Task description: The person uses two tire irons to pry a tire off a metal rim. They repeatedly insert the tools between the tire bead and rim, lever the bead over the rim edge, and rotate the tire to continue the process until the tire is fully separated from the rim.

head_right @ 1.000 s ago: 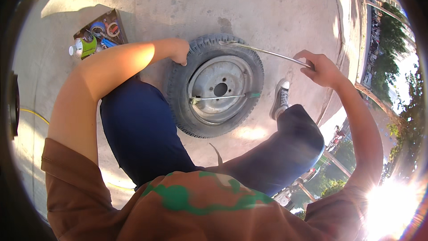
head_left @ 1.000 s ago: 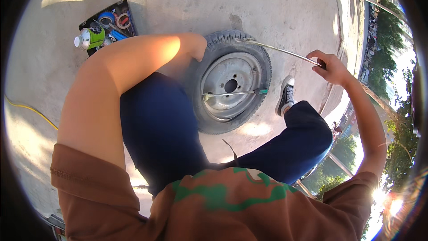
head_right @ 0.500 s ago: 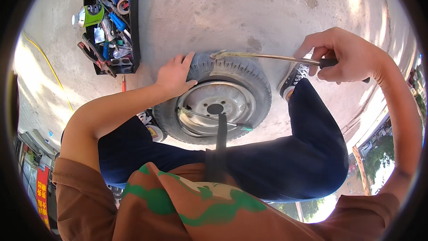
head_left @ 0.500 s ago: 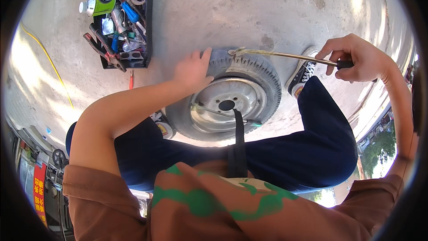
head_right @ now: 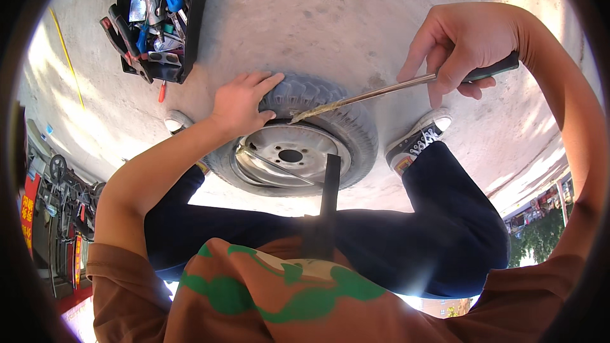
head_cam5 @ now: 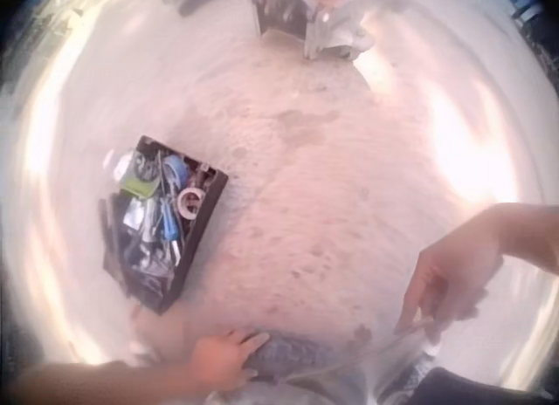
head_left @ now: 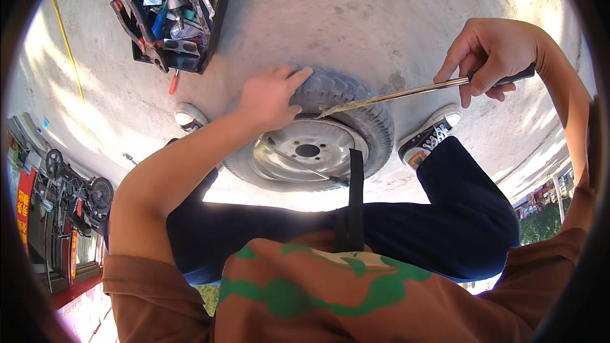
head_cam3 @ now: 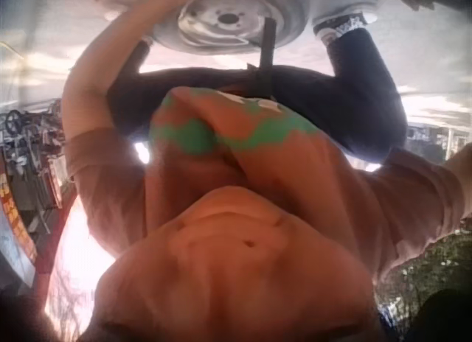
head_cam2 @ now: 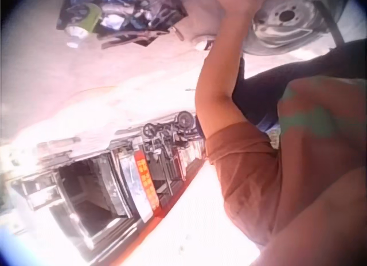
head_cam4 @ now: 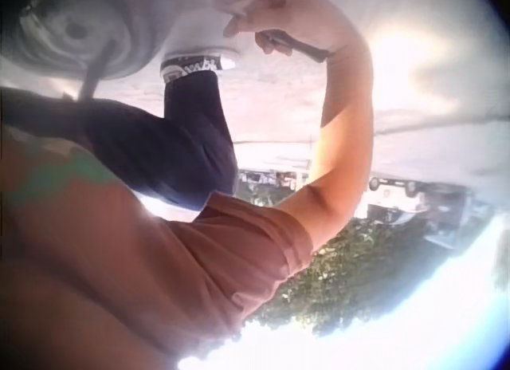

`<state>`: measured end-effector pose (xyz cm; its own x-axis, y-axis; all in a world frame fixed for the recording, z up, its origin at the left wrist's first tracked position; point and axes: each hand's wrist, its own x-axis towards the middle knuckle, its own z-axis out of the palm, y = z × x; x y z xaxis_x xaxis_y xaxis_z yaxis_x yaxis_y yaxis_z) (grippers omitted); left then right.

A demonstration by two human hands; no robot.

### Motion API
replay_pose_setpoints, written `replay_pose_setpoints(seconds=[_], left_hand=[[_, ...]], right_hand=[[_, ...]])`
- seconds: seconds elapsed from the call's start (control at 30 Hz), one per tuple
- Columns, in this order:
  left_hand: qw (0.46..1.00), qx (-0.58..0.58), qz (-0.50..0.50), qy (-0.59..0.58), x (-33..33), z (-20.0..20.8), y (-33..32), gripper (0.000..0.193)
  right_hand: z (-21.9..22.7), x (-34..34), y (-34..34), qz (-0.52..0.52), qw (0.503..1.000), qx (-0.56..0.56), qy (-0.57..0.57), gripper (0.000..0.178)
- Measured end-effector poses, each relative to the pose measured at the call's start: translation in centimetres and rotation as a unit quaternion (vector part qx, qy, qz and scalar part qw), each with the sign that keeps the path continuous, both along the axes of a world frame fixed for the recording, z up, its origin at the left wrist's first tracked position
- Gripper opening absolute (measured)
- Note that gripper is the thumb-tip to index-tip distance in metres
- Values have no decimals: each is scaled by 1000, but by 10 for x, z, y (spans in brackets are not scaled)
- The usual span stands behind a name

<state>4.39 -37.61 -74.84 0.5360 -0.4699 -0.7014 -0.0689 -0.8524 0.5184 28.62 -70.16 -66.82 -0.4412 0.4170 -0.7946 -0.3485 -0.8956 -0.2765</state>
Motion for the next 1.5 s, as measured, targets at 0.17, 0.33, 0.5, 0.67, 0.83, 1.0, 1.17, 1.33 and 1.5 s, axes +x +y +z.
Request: replay_pose_setpoints(seconds=[0.17,0.33,0.5,0.67,0.83,1.0,1.17,1.33,1.5], left_hand=[[998,-35,20,-48,-9,-4,9,73],[987,-66,38,-142,-23,-4,14,70],[983,-28,82,-164,-36,3,4,67],[979,-32,91,-179,-40,3,6,71],[996,24,74,34,-13,14,1,83],[992,63,53,-90,-31,18,-7,78],[982,30,91,-161,-40,19,-6,76],[978,24,130,-160,-43,17,-6,76],[979,22,124,-163,-43,13,-3,78]], right_hand=[[-26,1,36,40,999,16,23,52],[-27,12,62,78,996,17,46,53],[-21,17,90,153,986,54,35,53],[-52,33,91,150,984,46,83,51],[-51,36,96,160,983,47,81,50],[-52,39,89,150,983,58,86,50],[-56,37,86,143,984,50,91,51],[-67,35,97,153,980,50,116,54],[-45,32,121,196,974,76,77,56]])
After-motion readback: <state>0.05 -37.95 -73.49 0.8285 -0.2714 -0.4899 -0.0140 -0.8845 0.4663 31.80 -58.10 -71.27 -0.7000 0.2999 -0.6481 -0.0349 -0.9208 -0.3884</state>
